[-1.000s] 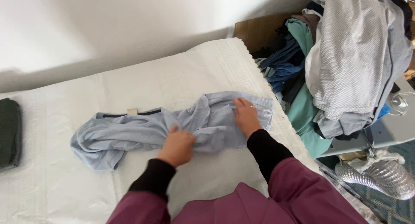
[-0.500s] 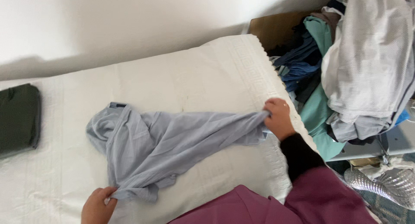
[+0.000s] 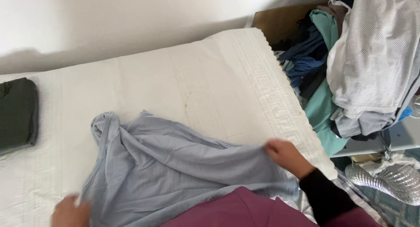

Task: The person folds two shirts on a surface by laying each one flat, smoothing the fabric, and folding the sides and bottom inward before placing them in a stack.

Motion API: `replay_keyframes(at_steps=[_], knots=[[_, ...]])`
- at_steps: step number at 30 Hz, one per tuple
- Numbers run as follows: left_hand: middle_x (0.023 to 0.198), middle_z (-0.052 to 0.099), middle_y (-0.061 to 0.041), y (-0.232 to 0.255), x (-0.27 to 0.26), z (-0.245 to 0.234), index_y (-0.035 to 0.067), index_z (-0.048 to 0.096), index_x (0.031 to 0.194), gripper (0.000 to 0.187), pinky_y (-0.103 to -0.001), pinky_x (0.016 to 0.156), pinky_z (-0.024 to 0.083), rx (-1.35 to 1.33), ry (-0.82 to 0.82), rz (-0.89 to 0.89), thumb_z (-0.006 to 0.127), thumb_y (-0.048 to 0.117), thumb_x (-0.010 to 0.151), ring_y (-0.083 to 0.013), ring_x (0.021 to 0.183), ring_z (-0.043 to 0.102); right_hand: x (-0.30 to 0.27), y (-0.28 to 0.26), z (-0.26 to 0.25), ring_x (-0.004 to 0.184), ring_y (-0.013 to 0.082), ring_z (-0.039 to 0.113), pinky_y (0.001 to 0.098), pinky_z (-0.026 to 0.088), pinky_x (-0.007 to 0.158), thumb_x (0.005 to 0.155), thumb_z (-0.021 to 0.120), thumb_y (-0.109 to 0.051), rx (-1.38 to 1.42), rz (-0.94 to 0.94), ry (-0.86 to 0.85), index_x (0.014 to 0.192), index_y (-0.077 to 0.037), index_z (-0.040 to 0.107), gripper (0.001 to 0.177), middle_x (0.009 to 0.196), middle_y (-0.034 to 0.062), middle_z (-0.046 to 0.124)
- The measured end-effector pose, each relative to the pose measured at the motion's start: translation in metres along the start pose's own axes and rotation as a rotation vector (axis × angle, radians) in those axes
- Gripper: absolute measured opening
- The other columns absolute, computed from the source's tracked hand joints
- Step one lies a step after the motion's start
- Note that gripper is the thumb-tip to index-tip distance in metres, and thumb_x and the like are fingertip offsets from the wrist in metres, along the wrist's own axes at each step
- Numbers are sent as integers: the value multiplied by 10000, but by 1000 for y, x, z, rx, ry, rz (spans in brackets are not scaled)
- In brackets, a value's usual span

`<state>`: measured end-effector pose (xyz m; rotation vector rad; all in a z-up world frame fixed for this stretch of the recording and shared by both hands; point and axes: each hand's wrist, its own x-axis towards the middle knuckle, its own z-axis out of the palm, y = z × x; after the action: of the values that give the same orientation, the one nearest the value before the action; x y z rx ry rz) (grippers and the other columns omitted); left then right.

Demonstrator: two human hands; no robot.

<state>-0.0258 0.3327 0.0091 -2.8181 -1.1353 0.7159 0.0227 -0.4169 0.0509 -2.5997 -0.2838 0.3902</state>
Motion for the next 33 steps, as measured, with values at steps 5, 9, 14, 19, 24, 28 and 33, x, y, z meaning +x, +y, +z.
replay_keyframes(at_steps=[5, 9, 14, 19, 24, 28, 33], knots=[[1237, 703, -272, 81, -85, -80, 8, 608, 1265, 799, -549, 1029, 460, -167, 118, 256, 629, 656, 798, -467, 1208, 633, 50, -37, 19, 1241, 283, 606, 484, 388, 1094, 936, 560, -245, -154, -126, 310, 1187, -104, 726, 332, 1311, 86, 702], [1449, 593, -238, 97, -75, -62, 48, 504, 1514, 872, -606, 1028, 464, -281, 296, 274, 662, 472, 769, -468, 1303, 559, 36, -113, 11, 873, 302, 649, 455, 519, 775, 938, 601, -253, -82, 97, -97, 1097, -124, 561, 208, 1050, 97, 587], [1352, 640, -291, 114, -66, -73, 44, 497, 1524, 853, -589, 1004, 466, -307, 311, 302, 608, 556, 851, -516, 1194, 611, 29, -128, 18, 926, 312, 672, 442, 525, 812, 770, 680, -178, -137, 90, -321, 1077, -156, 655, 308, 1058, 106, 662], [1551, 477, -303, 126, -57, -71, 6, 464, 1536, 928, -642, 1094, 355, -410, 517, 395, 688, 354, 705, -500, 1390, 450, 30, -114, 39, 745, 358, 618, 477, 451, 638, 844, 550, -154, -199, -149, -484, 768, -77, 585, 114, 780, 140, 658], [1278, 678, -165, 171, -34, -108, 45, 669, 1303, 431, -473, 1154, 427, -354, 603, 626, 617, 141, 887, -354, 1314, 585, 124, -41, -13, 836, 246, 688, 386, 527, 754, 709, 595, -130, -64, 177, -119, 865, -149, 736, 211, 853, 57, 716], [1151, 751, -66, 208, 11, -96, 194, 767, 1120, 226, -408, 1109, 485, -228, 881, 676, 691, 259, 917, -274, 1281, 675, 197, 8, -76, 953, 452, 687, 569, 528, 833, 989, 493, -137, -247, 239, 449, 977, -52, 608, 144, 900, 230, 661], [1208, 729, -72, 240, 46, -98, 192, 724, 1198, 275, -425, 1027, 526, -205, 720, 646, 670, 302, 953, -303, 1194, 693, 201, -18, -89, 1185, 463, 604, 522, 457, 1071, 874, 634, -58, -128, -51, 648, 1244, 27, 611, 381, 1145, 270, 642]])
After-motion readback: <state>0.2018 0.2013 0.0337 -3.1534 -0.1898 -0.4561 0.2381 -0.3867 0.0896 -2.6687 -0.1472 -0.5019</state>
